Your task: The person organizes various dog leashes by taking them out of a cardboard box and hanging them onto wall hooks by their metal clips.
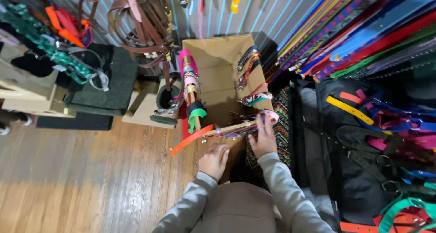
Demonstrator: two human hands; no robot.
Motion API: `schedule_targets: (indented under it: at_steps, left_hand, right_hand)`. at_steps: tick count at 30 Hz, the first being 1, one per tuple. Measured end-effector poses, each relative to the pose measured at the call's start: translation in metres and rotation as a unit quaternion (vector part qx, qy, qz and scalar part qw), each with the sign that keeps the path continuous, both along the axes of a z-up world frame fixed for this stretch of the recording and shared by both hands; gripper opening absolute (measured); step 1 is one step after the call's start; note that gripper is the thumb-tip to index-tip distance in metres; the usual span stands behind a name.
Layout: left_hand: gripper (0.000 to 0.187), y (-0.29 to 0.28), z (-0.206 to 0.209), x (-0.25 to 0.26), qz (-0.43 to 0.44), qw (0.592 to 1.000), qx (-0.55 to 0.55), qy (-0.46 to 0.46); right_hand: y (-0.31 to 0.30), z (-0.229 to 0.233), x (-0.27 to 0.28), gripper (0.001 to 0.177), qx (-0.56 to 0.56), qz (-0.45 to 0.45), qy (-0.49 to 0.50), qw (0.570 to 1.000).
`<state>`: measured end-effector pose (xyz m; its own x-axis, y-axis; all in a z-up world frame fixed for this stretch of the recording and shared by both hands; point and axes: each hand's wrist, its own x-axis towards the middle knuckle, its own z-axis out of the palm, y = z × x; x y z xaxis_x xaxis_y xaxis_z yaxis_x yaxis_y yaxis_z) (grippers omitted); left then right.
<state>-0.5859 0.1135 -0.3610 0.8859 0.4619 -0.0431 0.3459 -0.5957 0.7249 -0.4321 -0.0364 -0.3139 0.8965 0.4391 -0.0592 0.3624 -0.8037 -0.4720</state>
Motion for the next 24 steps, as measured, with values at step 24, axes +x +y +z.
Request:
schedule_targets:
  at_steps: [24]
  left_hand:
    - [0.014,0.078,0.045,0.039,0.108,0.977,0.117,-0.142]
  right_hand:
    - [-0.063,-0.057,0.054,0.067,-0.010,0.044,-0.023,0.999]
